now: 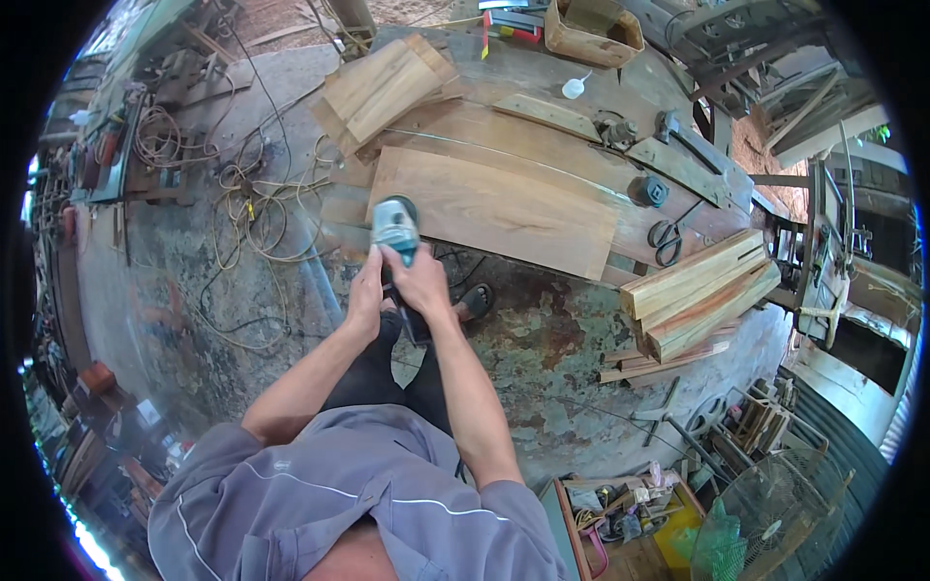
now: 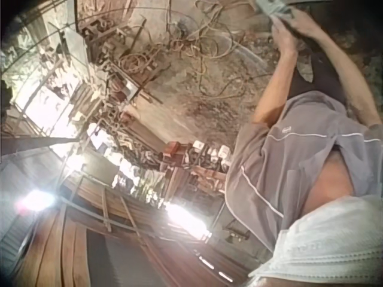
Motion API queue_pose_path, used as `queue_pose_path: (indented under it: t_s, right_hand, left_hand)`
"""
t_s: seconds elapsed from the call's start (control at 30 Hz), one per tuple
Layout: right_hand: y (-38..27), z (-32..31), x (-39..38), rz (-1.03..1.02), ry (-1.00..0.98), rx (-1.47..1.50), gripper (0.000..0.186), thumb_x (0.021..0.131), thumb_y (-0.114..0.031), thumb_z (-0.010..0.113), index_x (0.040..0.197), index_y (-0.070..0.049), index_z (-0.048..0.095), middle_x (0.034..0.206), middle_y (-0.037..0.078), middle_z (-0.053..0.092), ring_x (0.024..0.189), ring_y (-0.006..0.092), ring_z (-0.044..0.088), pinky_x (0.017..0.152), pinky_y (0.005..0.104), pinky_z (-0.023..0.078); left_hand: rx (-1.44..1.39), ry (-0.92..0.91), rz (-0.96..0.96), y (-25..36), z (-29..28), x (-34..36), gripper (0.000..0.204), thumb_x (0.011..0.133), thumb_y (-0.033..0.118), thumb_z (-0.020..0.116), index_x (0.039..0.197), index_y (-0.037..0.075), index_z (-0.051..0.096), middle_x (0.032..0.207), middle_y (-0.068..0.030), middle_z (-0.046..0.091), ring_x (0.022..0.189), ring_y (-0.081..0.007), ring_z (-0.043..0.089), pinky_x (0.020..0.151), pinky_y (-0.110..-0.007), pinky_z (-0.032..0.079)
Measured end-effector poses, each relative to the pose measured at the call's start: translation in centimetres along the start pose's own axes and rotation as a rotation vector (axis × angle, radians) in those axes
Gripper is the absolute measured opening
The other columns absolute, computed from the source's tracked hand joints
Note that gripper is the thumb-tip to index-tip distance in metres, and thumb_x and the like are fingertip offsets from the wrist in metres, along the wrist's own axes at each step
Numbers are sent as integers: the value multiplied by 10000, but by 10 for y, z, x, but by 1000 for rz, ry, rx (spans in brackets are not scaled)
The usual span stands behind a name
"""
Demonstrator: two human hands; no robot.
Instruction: Sanding wooden planks and applying wood glue in a workshop.
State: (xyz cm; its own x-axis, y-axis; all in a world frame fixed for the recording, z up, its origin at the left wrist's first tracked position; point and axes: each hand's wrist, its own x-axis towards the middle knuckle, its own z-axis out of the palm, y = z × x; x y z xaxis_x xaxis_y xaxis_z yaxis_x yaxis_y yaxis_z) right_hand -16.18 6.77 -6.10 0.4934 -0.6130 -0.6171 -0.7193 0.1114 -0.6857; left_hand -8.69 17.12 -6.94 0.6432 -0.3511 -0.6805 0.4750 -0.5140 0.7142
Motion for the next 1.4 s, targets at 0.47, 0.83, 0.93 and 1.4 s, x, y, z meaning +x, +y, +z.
queue_pose_path:
  t_s: [0.47, 0.83, 0.93, 1.4]
  right_hand:
    - [215, -117, -56, -36, 553, 672, 494, 1030, -438, 586, 1257, 1, 612, 1074, 86, 704, 960, 182, 628, 828, 366, 508]
    - [133, -107, -68, 24, 397, 510, 618, 1031, -485, 539, 1342, 49, 534, 1157, 156, 668, 1025, 246, 627, 897, 373, 493]
    - [117, -74, -53, -53, 263, 368, 530, 1003, -427, 586, 1292, 18, 575, 1115, 218, 699, 1033, 299, 676, 909, 406, 509]
    - [50, -39, -25, -138, 99, 147, 571, 959, -487, 620, 1191, 32, 574, 1004, 300, 705, 999, 462, 691, 849, 498, 533]
  left_hand:
    - [609, -613, -54, -3, 235, -59, 873, 833, 691, 640, 1079, -145, 695, 1092, -303, 708, 1062, -350, 695, 889, -438, 510]
    - [474, -638, -54, 11, 175, -27, 828, 806, 678, 697, 1113, -91, 696, 976, -202, 702, 895, -233, 647, 761, -390, 505]
    - [209, -514, 77, 21, 117, -31, 713, 848, 668, 673, 1050, -15, 712, 865, -87, 655, 718, -155, 562, 580, -328, 420]
    - [52, -493, -225, 27, 34, 11, 731, 890, 667, 659, 1143, -19, 665, 1014, -103, 676, 941, -230, 649, 808, -437, 539]
